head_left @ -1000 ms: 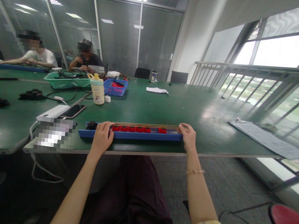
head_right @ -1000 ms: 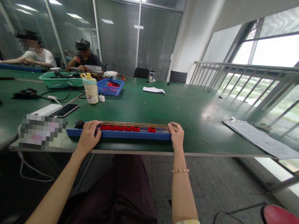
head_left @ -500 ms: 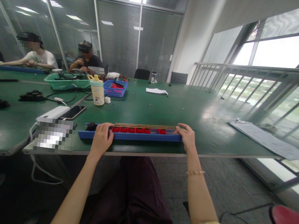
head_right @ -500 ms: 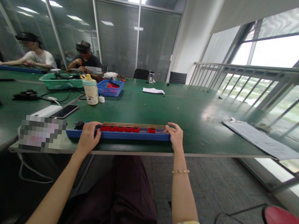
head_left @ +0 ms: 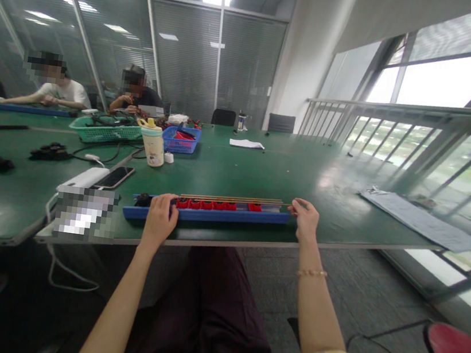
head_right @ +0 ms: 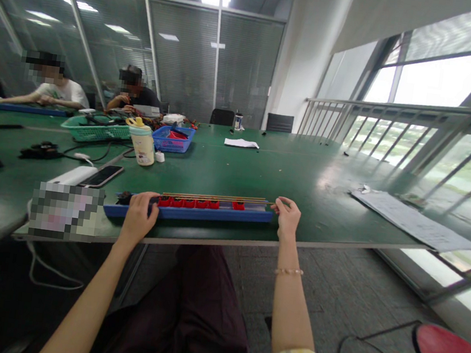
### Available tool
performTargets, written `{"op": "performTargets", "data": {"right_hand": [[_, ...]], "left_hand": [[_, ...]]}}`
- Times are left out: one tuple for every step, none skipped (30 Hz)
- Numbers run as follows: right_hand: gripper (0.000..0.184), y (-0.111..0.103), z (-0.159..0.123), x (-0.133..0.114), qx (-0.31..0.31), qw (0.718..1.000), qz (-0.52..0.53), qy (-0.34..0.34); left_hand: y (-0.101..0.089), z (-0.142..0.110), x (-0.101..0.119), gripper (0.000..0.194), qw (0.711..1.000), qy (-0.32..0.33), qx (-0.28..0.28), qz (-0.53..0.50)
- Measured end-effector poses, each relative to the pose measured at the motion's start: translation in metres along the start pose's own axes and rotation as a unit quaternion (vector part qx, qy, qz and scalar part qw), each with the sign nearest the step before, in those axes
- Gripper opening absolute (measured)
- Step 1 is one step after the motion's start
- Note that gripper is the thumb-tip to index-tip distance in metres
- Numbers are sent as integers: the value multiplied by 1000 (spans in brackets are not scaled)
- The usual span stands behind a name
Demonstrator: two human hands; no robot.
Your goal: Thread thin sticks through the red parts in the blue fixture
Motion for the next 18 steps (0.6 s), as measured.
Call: {"op": "performTargets", "data": {"right_hand": [[41, -3, 1, 1, 10, 1000, 7, 4], [42, -7, 2, 3, 21, 1000, 15, 9], [43, -10, 3, 5, 31, 999, 24, 15], [44, -12, 3, 6, 40, 998, 34, 21], [44, -14, 4, 8, 46, 998, 42, 26], [45, -16, 5, 9, 50, 997, 50, 31], [45, -17, 5, 10, 51, 996, 57, 34], [44, -17, 6, 11, 49, 996, 63, 38], [44, -17, 6, 13, 46, 996, 68, 43], [45, -17, 6, 14, 43, 995, 73, 47], [45, -16, 7, 14, 39, 995, 78, 52], [45, -15, 7, 15, 37, 994, 82, 55], [45, -15, 7, 16, 35, 994, 86, 57], [45, -14, 7, 16, 31, 994, 88, 60], [45, -13, 7, 17, 26, 993, 90, 64], [45, -12, 6, 17, 18, 993, 91, 71], [45, -11, 6, 18, 9, 993, 91, 79], [45, -9, 5, 19, -3, 992, 90, 88]], "left_hand": [[0, 0, 0, 28, 1000, -1, -1, 0], [0, 0, 0, 28, 1000, -2, -2, 1], [0, 0, 0, 28, 1000, -3, -4, 2], [0, 0, 0, 28, 1000, -3, -5, 3], [0, 0, 0, 27, 1000, -3, -5, 3], [0, 0, 0, 27, 1000, -2, -5, 3], [0, 0, 0, 27, 1000, -2, -4, 3], [0, 0, 0, 27, 1000, -2, -3, 3], [0, 0, 0, 27, 1000, -2, -3, 3], [0, 0, -1, 27, 1000, -2, -4, 4], [0, 0, -1, 27, 1000, -3, -4, 4], [1, 0, -1, 28, 1000, -3, -4, 4], [1, 0, -2, 28, 1000, -3, -4, 3], [1, 0, -2, 28, 1000, -3, -3, 3], [1, 0, -2, 28, 1000, -3, -4, 2], [1, 0, -2, 28, 1000, -2, -4, 2], [2, -1, -2, 28, 1000, -3, -5, 3], [2, -1, -2, 28, 1000, -4, -6, 5]]}}
Point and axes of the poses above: each hand's wrist, its own z-axis towards the middle knuckle, its own y-axis out of the palm, x = y × z, the point moved 7 cm from there along z, towards the middle knuckle, and after that the axes turned 1 degree about z, right-handed, at the moved point
